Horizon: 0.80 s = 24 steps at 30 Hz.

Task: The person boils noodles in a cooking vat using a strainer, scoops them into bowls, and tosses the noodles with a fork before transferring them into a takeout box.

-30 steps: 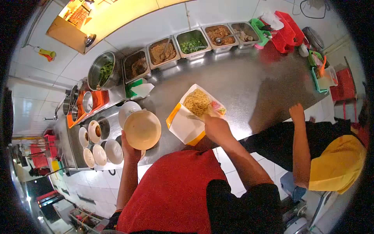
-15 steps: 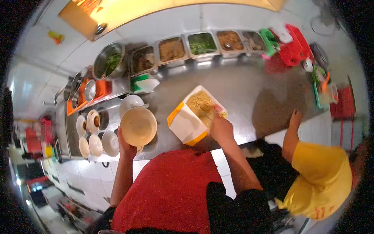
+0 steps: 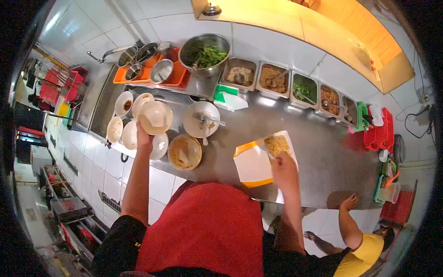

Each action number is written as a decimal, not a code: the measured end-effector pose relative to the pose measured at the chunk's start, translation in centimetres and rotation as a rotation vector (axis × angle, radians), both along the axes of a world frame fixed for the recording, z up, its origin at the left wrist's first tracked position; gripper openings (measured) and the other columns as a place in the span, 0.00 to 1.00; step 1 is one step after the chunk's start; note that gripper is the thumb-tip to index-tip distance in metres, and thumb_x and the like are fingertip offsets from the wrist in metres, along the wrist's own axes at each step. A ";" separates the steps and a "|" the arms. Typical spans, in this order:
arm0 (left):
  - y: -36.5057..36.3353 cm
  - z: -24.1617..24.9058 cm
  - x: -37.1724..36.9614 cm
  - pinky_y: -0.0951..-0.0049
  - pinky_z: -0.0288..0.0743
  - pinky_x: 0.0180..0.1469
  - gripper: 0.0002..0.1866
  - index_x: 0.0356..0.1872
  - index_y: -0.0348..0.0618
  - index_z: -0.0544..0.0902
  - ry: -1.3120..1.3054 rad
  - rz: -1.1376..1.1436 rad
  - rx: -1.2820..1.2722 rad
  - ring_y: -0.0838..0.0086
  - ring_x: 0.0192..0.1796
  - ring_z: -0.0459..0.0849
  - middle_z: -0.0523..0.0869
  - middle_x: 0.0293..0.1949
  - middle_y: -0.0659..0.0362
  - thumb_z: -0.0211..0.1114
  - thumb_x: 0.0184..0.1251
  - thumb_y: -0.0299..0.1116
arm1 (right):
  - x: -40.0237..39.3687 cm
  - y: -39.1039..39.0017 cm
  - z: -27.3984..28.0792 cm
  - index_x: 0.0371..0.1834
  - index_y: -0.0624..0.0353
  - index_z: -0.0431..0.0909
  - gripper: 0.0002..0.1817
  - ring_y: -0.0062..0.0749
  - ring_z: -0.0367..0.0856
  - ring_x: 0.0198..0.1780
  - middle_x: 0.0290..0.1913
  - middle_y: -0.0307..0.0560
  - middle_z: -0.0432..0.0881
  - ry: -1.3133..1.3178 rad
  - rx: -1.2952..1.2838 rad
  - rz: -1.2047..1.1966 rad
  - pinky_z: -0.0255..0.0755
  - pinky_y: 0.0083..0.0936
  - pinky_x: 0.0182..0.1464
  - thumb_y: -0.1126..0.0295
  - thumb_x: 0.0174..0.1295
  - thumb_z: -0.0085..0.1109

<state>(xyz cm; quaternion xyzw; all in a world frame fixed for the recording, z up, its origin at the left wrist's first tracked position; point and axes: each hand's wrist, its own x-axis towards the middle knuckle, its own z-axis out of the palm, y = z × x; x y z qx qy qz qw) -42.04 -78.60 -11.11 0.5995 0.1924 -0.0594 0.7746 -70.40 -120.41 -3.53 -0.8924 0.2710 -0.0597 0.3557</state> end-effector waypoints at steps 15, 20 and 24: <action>3.2 -21.2 16.2 0.62 0.78 0.57 0.35 0.69 0.40 0.68 -0.393 -0.708 0.540 0.60 0.56 0.82 0.81 0.58 0.52 0.47 0.75 0.58 | 15.0 17.1 -9.5 0.39 0.56 0.78 0.11 0.59 0.81 0.44 0.39 0.60 0.83 0.087 0.087 0.092 0.74 0.50 0.46 0.62 0.60 0.55; 2.5 -13.9 14.2 0.61 0.76 0.59 0.40 0.70 0.40 0.67 0.167 -0.788 0.077 0.62 0.60 0.80 0.77 0.63 0.53 0.43 0.73 0.66 | 14.9 19.0 -10.1 0.43 0.57 0.77 0.12 0.54 0.83 0.42 0.39 0.55 0.84 0.097 -0.022 0.116 0.75 0.46 0.43 0.61 0.64 0.52; 2.5 -13.6 14.3 0.59 0.76 0.61 0.40 0.71 0.39 0.65 0.092 -0.921 -0.109 0.58 0.62 0.79 0.76 0.64 0.49 0.43 0.73 0.65 | 11.4 20.6 -6.7 0.45 0.56 0.77 0.12 0.54 0.83 0.43 0.37 0.57 0.84 0.229 -0.224 -0.037 0.77 0.46 0.45 0.64 0.61 0.54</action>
